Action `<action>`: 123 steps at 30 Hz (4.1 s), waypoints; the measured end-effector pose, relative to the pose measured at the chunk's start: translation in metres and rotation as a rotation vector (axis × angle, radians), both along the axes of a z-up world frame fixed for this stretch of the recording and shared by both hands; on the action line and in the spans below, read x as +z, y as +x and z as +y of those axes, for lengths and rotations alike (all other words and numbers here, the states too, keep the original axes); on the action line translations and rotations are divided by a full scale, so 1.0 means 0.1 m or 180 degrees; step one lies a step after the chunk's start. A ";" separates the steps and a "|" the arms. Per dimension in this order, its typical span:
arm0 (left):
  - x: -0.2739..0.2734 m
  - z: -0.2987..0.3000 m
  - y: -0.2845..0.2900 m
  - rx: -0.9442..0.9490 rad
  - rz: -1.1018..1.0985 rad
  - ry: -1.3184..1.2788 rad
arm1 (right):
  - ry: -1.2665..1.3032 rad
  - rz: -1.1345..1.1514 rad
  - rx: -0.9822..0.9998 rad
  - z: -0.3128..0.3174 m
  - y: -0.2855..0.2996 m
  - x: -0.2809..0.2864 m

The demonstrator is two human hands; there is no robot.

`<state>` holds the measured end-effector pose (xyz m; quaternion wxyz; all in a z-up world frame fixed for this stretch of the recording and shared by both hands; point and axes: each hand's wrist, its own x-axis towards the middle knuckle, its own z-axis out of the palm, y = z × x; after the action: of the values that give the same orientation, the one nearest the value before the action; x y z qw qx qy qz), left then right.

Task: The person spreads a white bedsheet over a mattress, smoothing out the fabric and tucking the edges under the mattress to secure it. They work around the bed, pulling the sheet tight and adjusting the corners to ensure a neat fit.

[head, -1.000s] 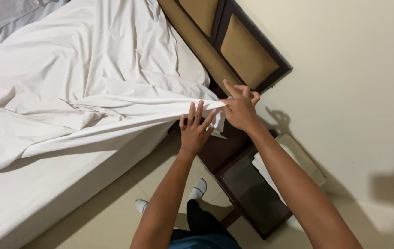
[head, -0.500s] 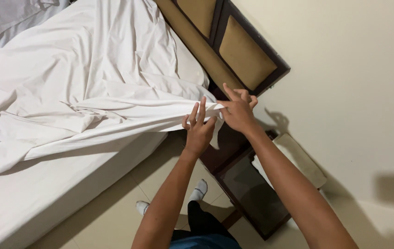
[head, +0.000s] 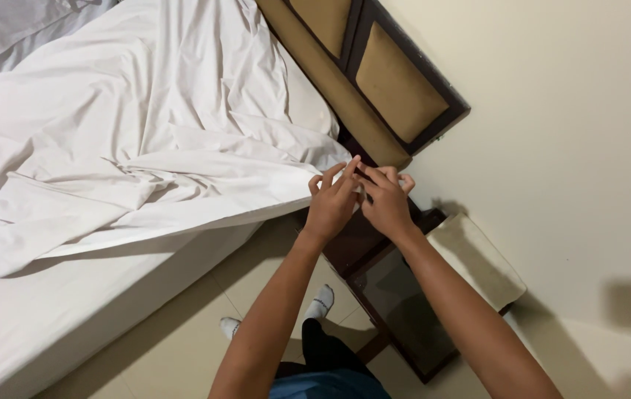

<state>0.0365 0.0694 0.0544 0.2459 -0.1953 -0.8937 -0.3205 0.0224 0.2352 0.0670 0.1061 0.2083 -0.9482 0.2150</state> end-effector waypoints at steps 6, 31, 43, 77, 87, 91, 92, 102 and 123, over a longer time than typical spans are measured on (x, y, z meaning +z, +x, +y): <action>-0.13 -0.15 -0.02 0.0171 -0.0278 -0.0157 | 0.0037 0.0440 -0.0009 0.11 -0.08 0.07; -0.26 -0.95 0.01 0.0845 -0.0384 -0.0417 | 0.0677 -0.0716 0.0301 -0.63 -0.30 0.09; -0.50 -1.18 0.07 0.1038 -0.0409 -0.0884 | 0.0361 -0.0063 0.0580 -0.84 -0.24 -0.14; -0.84 -2.30 0.91 0.2174 -0.0958 -0.1121 | 0.0418 -0.0476 0.1247 -1.95 -0.01 -0.37; -0.79 -3.07 1.34 0.2393 -0.0785 -0.0715 | 0.0641 -0.0746 0.0797 -2.15 0.01 -0.42; -0.67 -3.06 1.37 0.2132 -0.0708 -0.0599 | 0.0786 -0.0928 0.1091 -2.70 0.40 -0.15; -0.69 -3.07 1.37 0.1991 -0.0646 -0.0659 | 0.0821 -0.1005 0.1171 -2.84 0.51 -0.11; -0.71 -3.53 1.74 0.1512 -0.0521 -0.0975 | 0.0355 -0.0462 0.0892 -3.71 1.25 -0.61; -0.58 -4.11 2.65 0.1195 -0.0962 -0.0693 | 0.0531 -0.1027 0.0675 -4.14 2.07 -0.37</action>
<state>0.3013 -0.3419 -0.0040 0.1423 -0.0012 -0.9701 -0.1967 0.2297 -0.1788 0.0300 -0.0880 0.2779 -0.9402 0.1764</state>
